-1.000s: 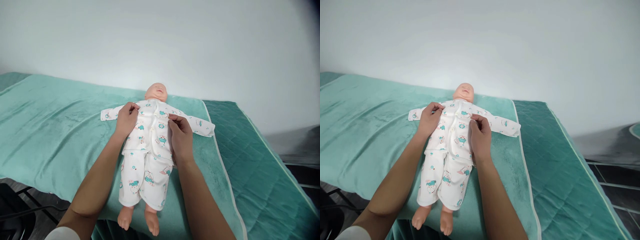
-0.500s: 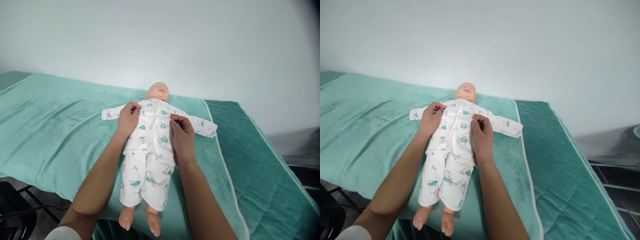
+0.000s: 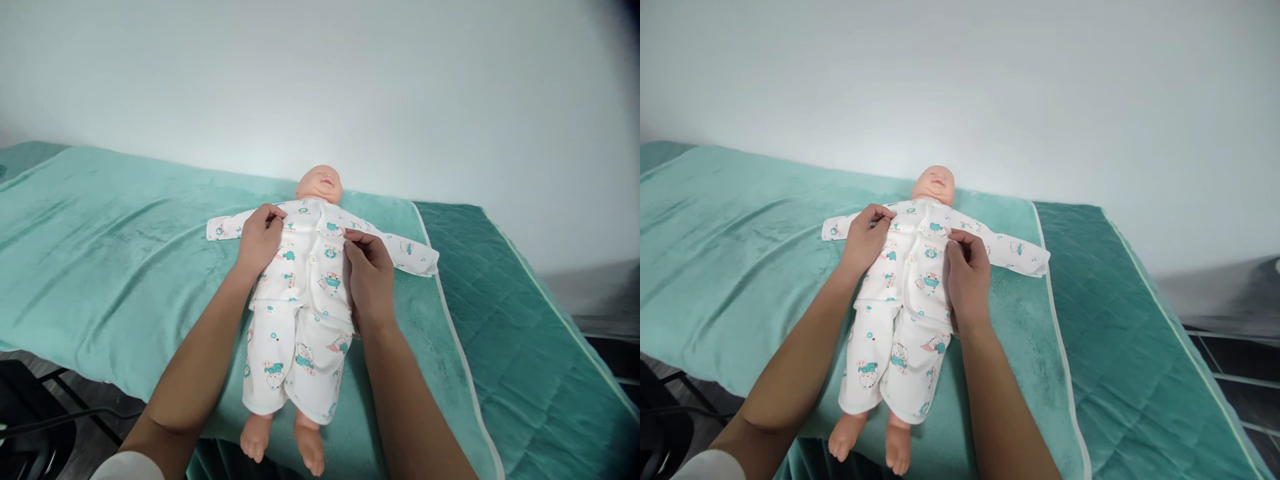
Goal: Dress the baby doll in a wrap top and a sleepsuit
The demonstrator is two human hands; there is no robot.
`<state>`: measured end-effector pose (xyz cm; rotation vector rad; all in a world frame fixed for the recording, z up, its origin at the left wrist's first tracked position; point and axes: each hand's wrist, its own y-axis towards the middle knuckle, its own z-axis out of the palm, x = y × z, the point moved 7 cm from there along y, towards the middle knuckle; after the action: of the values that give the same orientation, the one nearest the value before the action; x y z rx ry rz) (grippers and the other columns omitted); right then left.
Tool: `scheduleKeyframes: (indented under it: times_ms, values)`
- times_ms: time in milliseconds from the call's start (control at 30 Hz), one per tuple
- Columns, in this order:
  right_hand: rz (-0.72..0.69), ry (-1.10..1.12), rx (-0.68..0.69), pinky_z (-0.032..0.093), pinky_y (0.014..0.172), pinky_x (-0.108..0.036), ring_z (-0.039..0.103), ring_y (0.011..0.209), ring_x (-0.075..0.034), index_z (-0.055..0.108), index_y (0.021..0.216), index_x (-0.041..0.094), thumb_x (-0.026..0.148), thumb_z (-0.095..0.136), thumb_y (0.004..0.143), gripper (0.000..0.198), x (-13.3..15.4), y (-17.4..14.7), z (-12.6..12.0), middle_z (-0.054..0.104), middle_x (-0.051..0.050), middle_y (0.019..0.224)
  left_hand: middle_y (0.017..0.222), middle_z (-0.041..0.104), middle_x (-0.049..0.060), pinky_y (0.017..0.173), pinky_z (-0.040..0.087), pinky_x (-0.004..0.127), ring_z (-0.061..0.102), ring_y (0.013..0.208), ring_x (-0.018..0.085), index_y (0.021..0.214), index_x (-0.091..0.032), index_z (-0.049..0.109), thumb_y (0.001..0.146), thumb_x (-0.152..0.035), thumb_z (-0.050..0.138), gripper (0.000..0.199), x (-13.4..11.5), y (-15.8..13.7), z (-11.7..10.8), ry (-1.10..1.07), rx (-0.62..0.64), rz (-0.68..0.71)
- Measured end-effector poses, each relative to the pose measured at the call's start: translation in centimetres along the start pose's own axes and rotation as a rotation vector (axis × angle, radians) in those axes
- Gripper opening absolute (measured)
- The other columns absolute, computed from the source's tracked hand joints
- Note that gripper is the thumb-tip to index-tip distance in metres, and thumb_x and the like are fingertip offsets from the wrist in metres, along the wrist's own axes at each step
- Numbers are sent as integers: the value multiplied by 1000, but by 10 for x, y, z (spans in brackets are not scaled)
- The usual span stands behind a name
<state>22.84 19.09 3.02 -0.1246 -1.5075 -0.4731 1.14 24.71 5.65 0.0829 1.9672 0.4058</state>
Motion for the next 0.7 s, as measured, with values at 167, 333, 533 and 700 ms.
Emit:
scheduleKeyframes:
  times_ms: [167, 333, 533, 700]
  values:
    - [-17, -26, -8, 41, 108, -43, 61, 115, -21, 66, 96, 23, 27, 60, 84, 14, 0, 1, -1, 69, -3, 115, 97, 71, 2, 91, 49, 31, 64, 96, 17, 89, -22, 64, 87, -19, 49, 15, 0, 0, -1, 6, 1, 6]
    - [-93, -255, -43, 38, 111, -47, 56, 121, -23, 63, 117, 25, 35, 60, 85, 33, 1, 11, -10, 62, -5, 130, 101, 72, 4, 94, 48, 33, 65, 97, 18, 92, -22, 62, 85, -19, 47, 16, 7, 2, -5, 99, -32, 0]
    - [-140, -464, 49, 30, 115, -53, 48, 132, -29, 61, 125, 21, 49, 53, 89, 47, -12, 48, -4, 59, -13, 139, 88, 72, 13, 87, 47, 43, 66, 93, 29, 74, -22, 57, 92, -46, 46, 32, 29, 8, -13, 411, 3, -171]
    - [-127, -636, 122, 34, 110, -58, 55, 125, -35, 57, 132, 18, 58, 46, 91, 58, -19, 80, 5, 66, -16, 129, 80, 72, 13, 82, 50, 41, 68, 85, 29, 69, -21, 60, 92, -64, 44, 51, 31, 3, -6, 204, 199, -151]
